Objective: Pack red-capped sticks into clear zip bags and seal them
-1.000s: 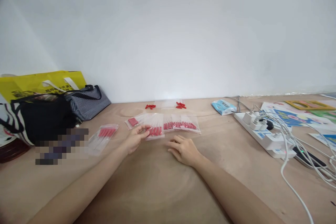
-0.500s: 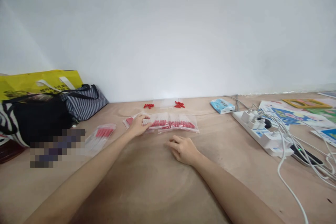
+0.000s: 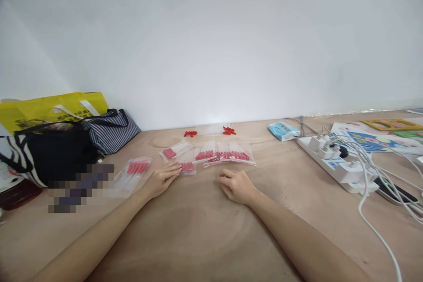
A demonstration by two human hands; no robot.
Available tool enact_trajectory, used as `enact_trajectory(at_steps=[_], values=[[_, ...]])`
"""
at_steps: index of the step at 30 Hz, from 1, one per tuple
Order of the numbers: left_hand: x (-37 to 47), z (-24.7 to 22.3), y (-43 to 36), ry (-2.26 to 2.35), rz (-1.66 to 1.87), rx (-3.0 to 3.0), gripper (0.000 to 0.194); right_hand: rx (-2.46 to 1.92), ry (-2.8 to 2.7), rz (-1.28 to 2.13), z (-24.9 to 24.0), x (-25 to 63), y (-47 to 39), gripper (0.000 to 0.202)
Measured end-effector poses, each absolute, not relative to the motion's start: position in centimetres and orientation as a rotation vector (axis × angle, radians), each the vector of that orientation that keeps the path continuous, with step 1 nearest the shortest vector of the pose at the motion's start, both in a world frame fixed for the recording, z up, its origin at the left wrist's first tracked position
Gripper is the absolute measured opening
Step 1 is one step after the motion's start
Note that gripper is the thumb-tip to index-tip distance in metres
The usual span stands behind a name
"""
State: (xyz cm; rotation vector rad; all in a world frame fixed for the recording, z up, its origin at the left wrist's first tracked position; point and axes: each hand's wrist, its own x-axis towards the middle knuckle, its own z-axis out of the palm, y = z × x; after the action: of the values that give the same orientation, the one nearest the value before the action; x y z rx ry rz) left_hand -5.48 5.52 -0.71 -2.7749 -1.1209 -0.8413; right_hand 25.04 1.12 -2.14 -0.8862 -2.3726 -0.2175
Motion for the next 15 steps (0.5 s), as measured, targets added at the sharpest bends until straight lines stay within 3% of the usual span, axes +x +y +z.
enact_trajectory(at_steps=[7,11,15], values=[[-4.2,-0.6,-1.7,-1.054,-1.004,-2.93,0.029,-0.707,-2.334,-0.186,-1.4,24.3,0.2,0.02],[-1.2,-1.0,-1.7,-1.034,-1.069,-2.982,0.027,-0.618,-2.372,-0.209,-1.1,23.8,-0.5,0.031],[1.1,-0.6,-0.5,-1.115,-1.111,-3.068,0.023,-0.639,-2.384,-0.261,-1.3,24.3,-0.5,0.026]])
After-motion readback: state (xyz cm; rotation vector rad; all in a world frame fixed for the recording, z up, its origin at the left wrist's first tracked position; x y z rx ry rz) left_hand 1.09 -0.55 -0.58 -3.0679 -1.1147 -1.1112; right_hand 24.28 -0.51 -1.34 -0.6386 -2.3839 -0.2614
